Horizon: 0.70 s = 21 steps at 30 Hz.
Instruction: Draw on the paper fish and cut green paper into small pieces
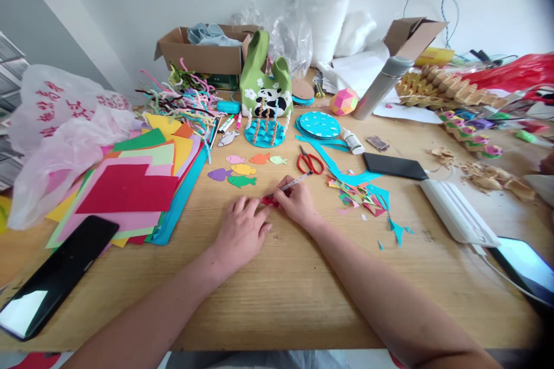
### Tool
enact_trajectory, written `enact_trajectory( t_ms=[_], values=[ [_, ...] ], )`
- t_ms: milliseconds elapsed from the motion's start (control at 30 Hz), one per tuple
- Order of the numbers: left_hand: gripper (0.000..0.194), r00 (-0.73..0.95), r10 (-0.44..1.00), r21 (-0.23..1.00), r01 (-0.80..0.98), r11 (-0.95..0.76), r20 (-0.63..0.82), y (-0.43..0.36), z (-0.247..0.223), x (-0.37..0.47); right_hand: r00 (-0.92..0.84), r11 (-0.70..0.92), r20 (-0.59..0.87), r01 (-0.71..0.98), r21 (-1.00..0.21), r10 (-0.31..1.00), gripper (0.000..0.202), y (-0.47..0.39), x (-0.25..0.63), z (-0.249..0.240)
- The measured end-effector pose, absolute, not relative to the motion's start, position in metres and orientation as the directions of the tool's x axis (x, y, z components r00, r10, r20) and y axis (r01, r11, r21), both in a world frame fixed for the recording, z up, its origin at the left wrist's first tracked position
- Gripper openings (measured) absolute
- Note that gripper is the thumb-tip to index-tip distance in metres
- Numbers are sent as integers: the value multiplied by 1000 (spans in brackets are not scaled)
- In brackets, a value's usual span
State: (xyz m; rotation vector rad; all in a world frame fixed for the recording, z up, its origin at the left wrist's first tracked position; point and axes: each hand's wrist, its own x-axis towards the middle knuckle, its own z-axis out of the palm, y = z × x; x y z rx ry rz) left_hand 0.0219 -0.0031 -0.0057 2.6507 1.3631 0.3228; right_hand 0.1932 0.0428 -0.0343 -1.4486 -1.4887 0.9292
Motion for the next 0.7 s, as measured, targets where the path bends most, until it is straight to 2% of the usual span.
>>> enact_trajectory(
  t_ms=[700],
  values=[
    [32, 570, 814, 221, 785, -579, 110, -2, -5, 21, 23, 64, 80, 403, -913, 997, 7, 43, 194, -36]
  ],
)
